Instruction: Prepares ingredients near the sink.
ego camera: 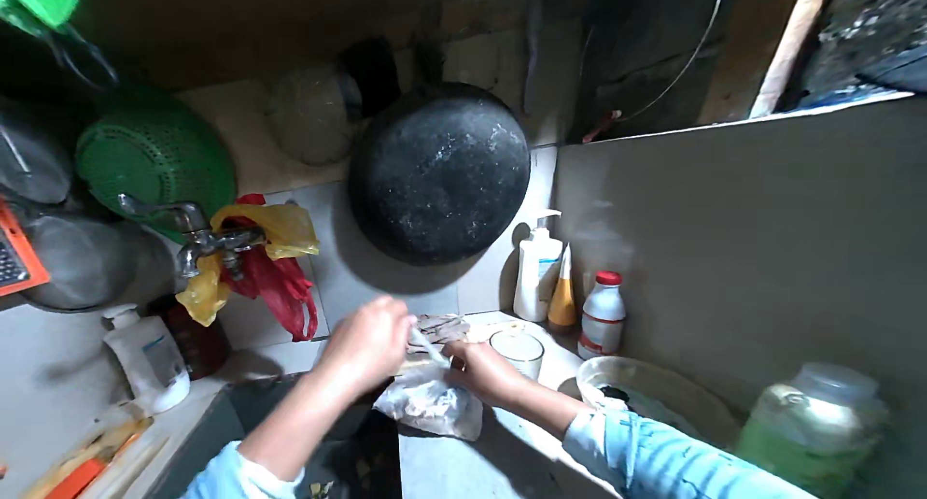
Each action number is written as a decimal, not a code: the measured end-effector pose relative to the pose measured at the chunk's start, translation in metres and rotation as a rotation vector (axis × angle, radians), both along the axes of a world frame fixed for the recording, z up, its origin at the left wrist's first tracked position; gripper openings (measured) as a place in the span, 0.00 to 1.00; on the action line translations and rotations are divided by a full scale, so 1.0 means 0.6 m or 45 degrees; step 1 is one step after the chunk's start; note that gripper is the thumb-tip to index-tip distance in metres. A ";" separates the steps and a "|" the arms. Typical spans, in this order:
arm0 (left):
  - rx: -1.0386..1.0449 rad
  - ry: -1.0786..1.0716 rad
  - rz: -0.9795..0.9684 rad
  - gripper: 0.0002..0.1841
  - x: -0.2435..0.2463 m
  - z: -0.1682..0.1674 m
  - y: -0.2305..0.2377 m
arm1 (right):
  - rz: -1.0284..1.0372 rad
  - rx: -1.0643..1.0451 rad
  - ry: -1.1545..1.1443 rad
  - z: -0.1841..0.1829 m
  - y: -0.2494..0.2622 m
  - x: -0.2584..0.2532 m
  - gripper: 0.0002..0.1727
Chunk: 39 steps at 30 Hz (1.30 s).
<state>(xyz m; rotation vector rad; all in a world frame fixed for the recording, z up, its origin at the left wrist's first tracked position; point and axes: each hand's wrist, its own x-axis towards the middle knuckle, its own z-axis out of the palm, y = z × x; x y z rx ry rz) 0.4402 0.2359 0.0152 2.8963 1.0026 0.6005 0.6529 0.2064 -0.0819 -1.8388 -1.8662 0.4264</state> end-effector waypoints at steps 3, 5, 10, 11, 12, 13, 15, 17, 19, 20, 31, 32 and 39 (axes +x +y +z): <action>-0.072 -0.312 -0.032 0.16 -0.013 0.035 0.005 | 0.022 0.048 0.047 0.019 0.001 0.002 0.14; -0.372 -0.500 -0.023 0.15 -0.008 0.037 0.005 | 0.064 0.069 0.163 0.033 0.004 -0.002 0.12; -0.935 -0.740 0.076 0.20 0.005 -0.027 0.044 | 0.036 0.110 0.622 0.058 0.012 0.013 0.09; -0.972 -0.713 0.097 0.18 0.011 -0.049 0.051 | 0.033 0.106 0.700 0.063 0.011 0.014 0.09; -1.013 -0.664 0.086 0.17 0.019 -0.067 0.055 | 0.034 0.100 0.768 0.068 0.010 0.013 0.11; -1.045 -0.621 0.064 0.17 0.029 -0.079 0.053 | 0.034 0.093 0.822 0.072 0.009 0.012 0.14; -1.064 -0.619 0.022 0.16 0.055 -0.085 0.041 | 0.029 0.081 0.865 0.079 0.010 0.006 0.19; -1.019 -0.733 0.027 0.14 0.076 -0.082 0.033 | 0.031 0.112 0.864 0.080 0.011 0.001 0.25; -0.964 -0.826 0.066 0.12 0.089 -0.081 0.031 | 0.029 0.111 0.892 0.083 0.008 -0.001 0.30; -0.933 -0.851 0.080 0.10 0.092 -0.084 0.031 | 0.038 0.098 0.914 0.082 0.007 0.001 0.31; -0.978 -0.806 0.264 0.13 0.056 -0.070 0.030 | -0.048 0.001 0.736 0.072 0.006 0.049 0.07; -0.969 -0.851 0.271 0.12 0.048 -0.069 0.032 | -0.098 0.013 0.732 0.073 0.005 0.051 0.06; -1.614 -1.249 0.022 0.19 0.045 -0.077 0.006 | 0.001 -0.075 1.196 0.091 -0.008 0.022 0.13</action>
